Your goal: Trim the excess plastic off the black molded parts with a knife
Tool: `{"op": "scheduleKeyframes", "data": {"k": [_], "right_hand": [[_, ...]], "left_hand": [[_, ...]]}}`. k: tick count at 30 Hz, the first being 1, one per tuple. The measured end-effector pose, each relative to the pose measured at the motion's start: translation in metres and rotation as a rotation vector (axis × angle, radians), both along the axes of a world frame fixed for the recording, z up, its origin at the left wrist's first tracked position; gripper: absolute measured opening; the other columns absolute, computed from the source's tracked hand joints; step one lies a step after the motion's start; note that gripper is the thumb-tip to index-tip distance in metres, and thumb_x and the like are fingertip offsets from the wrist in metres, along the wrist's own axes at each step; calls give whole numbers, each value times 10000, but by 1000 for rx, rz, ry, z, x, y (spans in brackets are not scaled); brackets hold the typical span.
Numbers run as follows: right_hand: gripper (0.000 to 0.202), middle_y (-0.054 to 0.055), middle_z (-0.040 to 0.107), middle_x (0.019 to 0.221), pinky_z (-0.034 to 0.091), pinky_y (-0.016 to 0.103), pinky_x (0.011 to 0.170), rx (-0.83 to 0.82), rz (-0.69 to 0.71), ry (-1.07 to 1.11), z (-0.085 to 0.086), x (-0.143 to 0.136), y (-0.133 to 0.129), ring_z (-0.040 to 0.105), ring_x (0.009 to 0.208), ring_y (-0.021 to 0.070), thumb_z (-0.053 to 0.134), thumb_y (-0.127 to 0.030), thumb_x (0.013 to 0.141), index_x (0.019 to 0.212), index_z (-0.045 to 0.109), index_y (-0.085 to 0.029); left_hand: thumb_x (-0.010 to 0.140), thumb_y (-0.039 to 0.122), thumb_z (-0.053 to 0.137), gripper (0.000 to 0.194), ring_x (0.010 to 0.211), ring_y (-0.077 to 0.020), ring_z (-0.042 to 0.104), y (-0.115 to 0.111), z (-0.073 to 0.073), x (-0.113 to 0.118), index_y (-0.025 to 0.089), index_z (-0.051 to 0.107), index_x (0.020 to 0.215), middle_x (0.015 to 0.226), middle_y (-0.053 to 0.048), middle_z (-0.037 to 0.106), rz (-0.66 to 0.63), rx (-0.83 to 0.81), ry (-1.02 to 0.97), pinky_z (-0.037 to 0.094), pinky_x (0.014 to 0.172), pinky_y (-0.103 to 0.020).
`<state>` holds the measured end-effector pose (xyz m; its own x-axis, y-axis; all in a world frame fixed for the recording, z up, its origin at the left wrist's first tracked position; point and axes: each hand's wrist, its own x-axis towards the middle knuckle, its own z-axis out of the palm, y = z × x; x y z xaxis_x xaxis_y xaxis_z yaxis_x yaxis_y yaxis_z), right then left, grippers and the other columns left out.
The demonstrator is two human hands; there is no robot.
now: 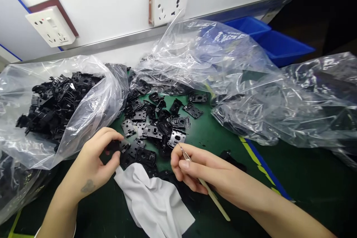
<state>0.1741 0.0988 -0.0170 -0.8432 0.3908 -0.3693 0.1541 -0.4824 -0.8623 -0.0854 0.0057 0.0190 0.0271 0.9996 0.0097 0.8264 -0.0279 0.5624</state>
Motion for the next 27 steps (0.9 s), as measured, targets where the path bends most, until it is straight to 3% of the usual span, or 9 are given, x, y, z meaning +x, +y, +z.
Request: {"op": "scheduleKeyframes", "data": {"k": [3, 5, 8, 10, 22, 27], "right_hand": [[394, -46, 463, 657, 258, 187, 444, -9, -60, -15, 2, -2, -4, 380, 523, 63, 676, -521, 812, 828, 507, -165], [406, -66, 424, 637, 269, 190, 476, -8, -123, 7, 4, -5, -8, 361, 534, 61, 735, -496, 769, 849, 524, -160], [477, -40, 495, 714, 318, 210, 540, -35, -140, 58, 5, -8, -15, 416, 594, 79, 795, -475, 706, 954, 538, -158], [489, -42, 493, 717, 312, 218, 544, -49, -131, 62, 6, -9, -20, 419, 596, 86, 798, -466, 700, 984, 540, -164], [376, -44, 443, 763, 322, 230, 580, 162, -129, 48, 6, -7, -26, 410, 647, 103, 722, -230, 755, 1089, 549, -212], [411, -67, 441, 717, 322, 216, 560, 103, -264, 86, 7, -7, -27, 415, 615, 95, 772, -283, 749, 982, 436, -236]], "left_hand": [[874, 50, 507, 293, 1031, -144, 517, -5, 1, 9, 292, 540, 1038, 1039, 1, 522, -116, -25, -404, 437, 875, -222], [904, 65, 498, 361, 1095, -157, 508, -8, -5, 21, 326, 520, 1152, 1127, -14, 503, -162, -115, -655, 440, 911, -234], [893, 135, 589, 578, 1082, -192, 556, -13, -17, 41, 395, 363, 1357, 1333, -56, 394, -176, -292, -998, 492, 862, -266], [841, 192, 688, 696, 992, -189, 604, -13, -22, 52, 416, 321, 1388, 1372, -73, 356, -164, -357, -1152, 520, 785, -264], [701, 200, 828, 870, 854, -139, 636, -6, -18, 58, 485, 355, 1373, 1358, -46, 422, 22, -365, -1190, 548, 739, -251], [750, 254, 795, 578, 898, -171, 647, -5, -18, 52, 340, 545, 1264, 1155, -40, 605, 40, -428, -1178, 547, 781, -257]]}}
